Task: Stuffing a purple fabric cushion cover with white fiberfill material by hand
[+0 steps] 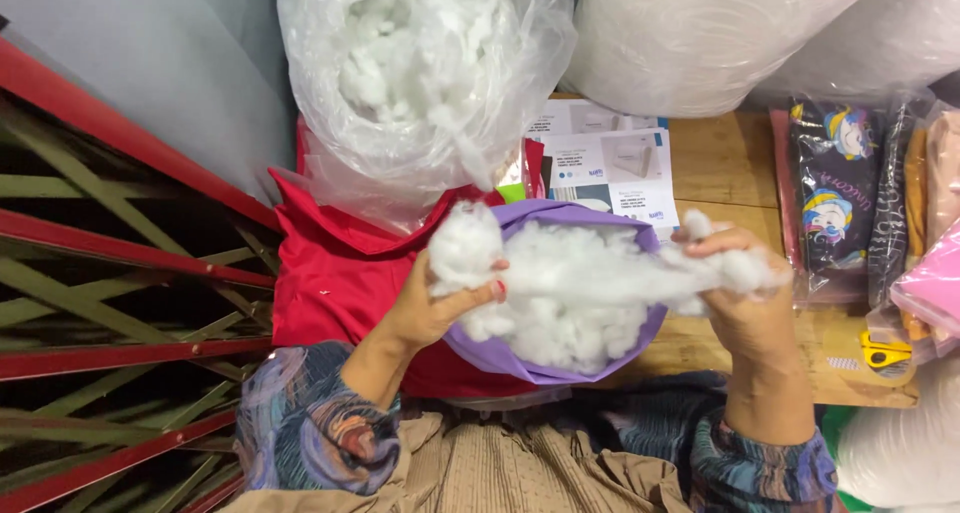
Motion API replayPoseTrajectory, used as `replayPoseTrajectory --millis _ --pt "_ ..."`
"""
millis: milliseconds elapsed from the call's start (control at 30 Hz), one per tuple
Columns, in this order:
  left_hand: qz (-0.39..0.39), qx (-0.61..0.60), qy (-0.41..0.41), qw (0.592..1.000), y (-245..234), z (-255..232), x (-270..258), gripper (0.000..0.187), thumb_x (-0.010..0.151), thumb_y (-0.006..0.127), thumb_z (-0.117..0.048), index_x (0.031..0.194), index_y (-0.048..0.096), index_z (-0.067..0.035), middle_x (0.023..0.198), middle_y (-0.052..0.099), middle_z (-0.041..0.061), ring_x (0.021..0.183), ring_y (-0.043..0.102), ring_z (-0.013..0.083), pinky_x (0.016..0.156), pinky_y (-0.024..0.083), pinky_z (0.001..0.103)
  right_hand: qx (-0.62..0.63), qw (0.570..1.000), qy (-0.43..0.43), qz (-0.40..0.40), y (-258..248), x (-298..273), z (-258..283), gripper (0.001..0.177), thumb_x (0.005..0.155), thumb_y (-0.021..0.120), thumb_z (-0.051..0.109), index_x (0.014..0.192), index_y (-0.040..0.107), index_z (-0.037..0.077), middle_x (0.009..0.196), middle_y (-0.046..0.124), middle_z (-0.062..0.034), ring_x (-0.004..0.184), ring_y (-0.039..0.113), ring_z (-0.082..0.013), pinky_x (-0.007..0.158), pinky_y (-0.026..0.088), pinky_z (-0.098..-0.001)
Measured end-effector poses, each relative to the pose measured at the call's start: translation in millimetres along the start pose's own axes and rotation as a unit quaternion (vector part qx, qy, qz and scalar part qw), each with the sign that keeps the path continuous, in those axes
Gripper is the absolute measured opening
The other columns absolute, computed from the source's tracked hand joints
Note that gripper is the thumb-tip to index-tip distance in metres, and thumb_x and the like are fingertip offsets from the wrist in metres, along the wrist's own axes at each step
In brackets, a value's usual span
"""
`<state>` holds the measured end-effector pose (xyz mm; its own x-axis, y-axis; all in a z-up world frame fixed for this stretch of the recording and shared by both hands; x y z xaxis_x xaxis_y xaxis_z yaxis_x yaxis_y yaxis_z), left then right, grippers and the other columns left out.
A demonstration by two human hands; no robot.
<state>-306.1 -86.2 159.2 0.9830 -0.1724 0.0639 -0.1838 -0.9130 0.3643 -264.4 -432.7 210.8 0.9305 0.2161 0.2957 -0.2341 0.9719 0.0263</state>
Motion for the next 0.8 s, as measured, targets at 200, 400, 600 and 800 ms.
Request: replayPoseTrajectory --millis 200,400,600,800 --pt "0.064 0.415 0.244 0.874 38 -29 2 0.053 0.083 0.078 -0.042 0.124 0.062 -0.012 0.117 0.061 0.017 0.108 0.066 0.0437 0.087 0.057 0.051 -0.339 0.936 -0.019 0.098 52 10 19 0.066 0.069 0.066 -0.003 0.133 0.066 0.012 0.139 0.055 -0.0190 0.128 0.057 -0.0435 0.107 0.043 -0.0570" --pt "0.062 0.650 0.347 0.673 68 17 -3 0.023 0.095 0.054 -0.020 0.115 0.064 -0.013 0.120 0.059 0.013 0.122 0.059 0.0388 0.085 0.051 0.046 -0.521 0.825 -0.114 0.185 91 -11 -13 0.088 0.065 0.057 0.009 0.152 0.048 0.016 0.143 0.053 -0.0150 0.139 0.044 -0.0423 0.117 0.034 -0.0550" --pt "0.018 0.740 0.303 0.600 67 43 -3 0.008 0.089 0.060 -0.009 0.090 0.066 -0.006 0.114 0.066 0.020 0.124 0.060 0.0417 0.089 0.049 0.055 -0.698 0.666 -0.178 0.196 116 -30 -56 0.067 0.082 0.051 0.008 0.149 0.051 0.014 0.148 0.054 -0.0100 0.142 0.046 -0.0381 0.114 0.038 -0.0531" --pt "0.025 0.774 0.198 0.601 35 48 16 0.012 0.082 0.063 -0.010 0.083 0.074 -0.004 0.107 0.069 0.019 0.116 0.063 0.0401 0.081 0.050 0.053 -0.702 0.671 -0.055 0.234 78 4 -75 0.055 0.087 0.056 0.006 0.141 0.060 0.013 0.143 0.060 -0.0117 0.136 0.052 -0.0396 0.110 0.044 -0.0496"
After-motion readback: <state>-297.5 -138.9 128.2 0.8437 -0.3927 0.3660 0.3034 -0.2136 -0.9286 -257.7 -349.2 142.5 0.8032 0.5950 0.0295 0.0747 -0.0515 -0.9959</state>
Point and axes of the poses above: each hand's wrist, its own x-axis towards the middle knuckle, its own y-axis out of the palm, z = x × y, the point moved 2 cm from there along x, towards the middle knuckle
